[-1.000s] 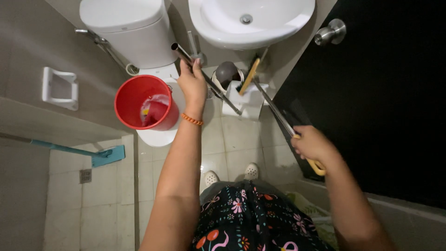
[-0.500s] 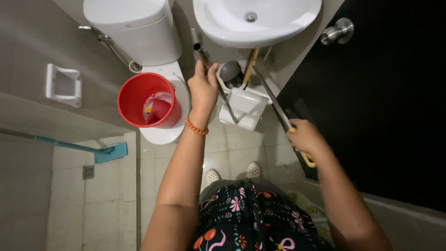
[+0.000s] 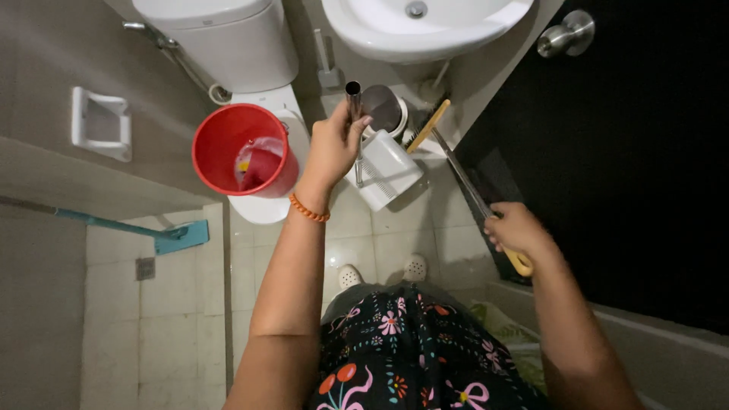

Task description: The person cleans a bathroom floor using a broom and dustpan to sweep debris into the dustpan. They then use a mop to clean the floor and wring it in a red bucket. The person also handles a small brush and a red cup during the cleaning process.

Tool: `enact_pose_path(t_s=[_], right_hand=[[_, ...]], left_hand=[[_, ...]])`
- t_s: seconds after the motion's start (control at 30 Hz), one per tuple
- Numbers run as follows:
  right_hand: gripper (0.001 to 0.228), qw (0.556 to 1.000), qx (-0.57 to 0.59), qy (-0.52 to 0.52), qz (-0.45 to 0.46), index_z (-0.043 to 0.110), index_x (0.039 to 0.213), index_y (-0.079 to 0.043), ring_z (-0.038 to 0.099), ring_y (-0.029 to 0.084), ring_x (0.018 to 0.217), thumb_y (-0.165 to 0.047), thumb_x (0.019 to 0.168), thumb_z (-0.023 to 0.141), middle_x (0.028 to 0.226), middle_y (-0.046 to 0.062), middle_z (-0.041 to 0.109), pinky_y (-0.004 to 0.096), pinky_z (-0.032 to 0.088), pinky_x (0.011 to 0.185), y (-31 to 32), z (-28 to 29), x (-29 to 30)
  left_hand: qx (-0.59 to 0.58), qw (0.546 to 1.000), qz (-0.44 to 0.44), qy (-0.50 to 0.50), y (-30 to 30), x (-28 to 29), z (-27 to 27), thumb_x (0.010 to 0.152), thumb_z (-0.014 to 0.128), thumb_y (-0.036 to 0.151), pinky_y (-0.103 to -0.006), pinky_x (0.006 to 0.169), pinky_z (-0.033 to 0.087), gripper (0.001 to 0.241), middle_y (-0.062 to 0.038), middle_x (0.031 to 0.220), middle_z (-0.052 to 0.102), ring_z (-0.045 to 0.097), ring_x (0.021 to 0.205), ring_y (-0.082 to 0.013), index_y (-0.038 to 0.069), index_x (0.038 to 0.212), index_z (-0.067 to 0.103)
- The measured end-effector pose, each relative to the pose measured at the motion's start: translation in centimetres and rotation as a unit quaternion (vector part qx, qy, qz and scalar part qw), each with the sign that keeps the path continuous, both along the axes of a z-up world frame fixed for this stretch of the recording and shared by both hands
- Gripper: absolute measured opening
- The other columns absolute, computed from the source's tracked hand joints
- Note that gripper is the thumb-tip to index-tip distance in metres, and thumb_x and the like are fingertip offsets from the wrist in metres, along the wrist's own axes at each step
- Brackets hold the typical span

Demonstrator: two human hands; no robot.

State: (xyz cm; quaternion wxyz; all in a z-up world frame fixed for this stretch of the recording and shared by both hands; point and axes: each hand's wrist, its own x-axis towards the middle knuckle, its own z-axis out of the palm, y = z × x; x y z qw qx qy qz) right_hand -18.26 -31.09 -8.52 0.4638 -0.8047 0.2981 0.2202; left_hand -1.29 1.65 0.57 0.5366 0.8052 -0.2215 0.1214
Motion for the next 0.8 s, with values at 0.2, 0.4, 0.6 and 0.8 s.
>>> enact_pose_path(t_s=[0.2,0.4,0.6,0.8], right_hand=[[0.039,0.982,0.157,-0.023,-0.099,0.053,0.13,0.013,0.057,0.018,0.06,-0.004,0.095,0.061,0.078,0.014,0.062,0.033,0.049,0.051,-0.6,-10.5,2.1],[0.013,0.914,0.375,0.043,-0.151,0.059,0.084,0.009,0.053,0.015,0.055,0.0,0.093,0.061,0.073,0.013,0.058,0.026,0.043,0.047,0.1,-19.6,4.9],[0.011,0.943,0.316,0.034,-0.095,0.061,0.087,0.01,0.053,0.017,0.053,0.0,0.092,0.062,0.072,0.014,0.059,0.03,0.046,0.047,2.7,-20.4,7.7],[0.007,0.898,0.416,0.009,-0.142,0.06,0.088,0.01,0.053,0.013,0.057,0.003,0.091,0.058,0.075,0.01,0.06,0.028,0.044,0.047,4.6,-20.3,10.4]], left_hand=[[0.063,0.995,0.015,0.071,2.0,-0.8,1.1,0.101,0.069,0.014,-0.0348,0.066,0.054,0.022,-0.019,0.081,0.071,0.068,0.066,-0.03,0.001,0.116,0.061],[0.035,0.999,0.003,0.023,4.3,-2.3,0.2,0.1,0.07,0.014,-0.0333,0.07,0.058,0.022,-0.017,0.089,0.075,0.077,0.079,-0.025,0.0,0.115,0.063],[0.078,0.99,0.068,0.1,5.7,-3.4,1.5,0.098,0.068,0.012,-0.0345,0.064,0.054,0.017,-0.018,0.08,0.072,0.071,0.067,-0.0274,-0.001,0.11,0.064],[0.076,0.99,0.102,0.063,6.2,-3.6,-5.6,0.098,0.07,0.01,-0.0364,0.067,0.054,0.016,-0.018,0.084,0.07,0.069,0.072,-0.0297,-0.001,0.101,0.06]])
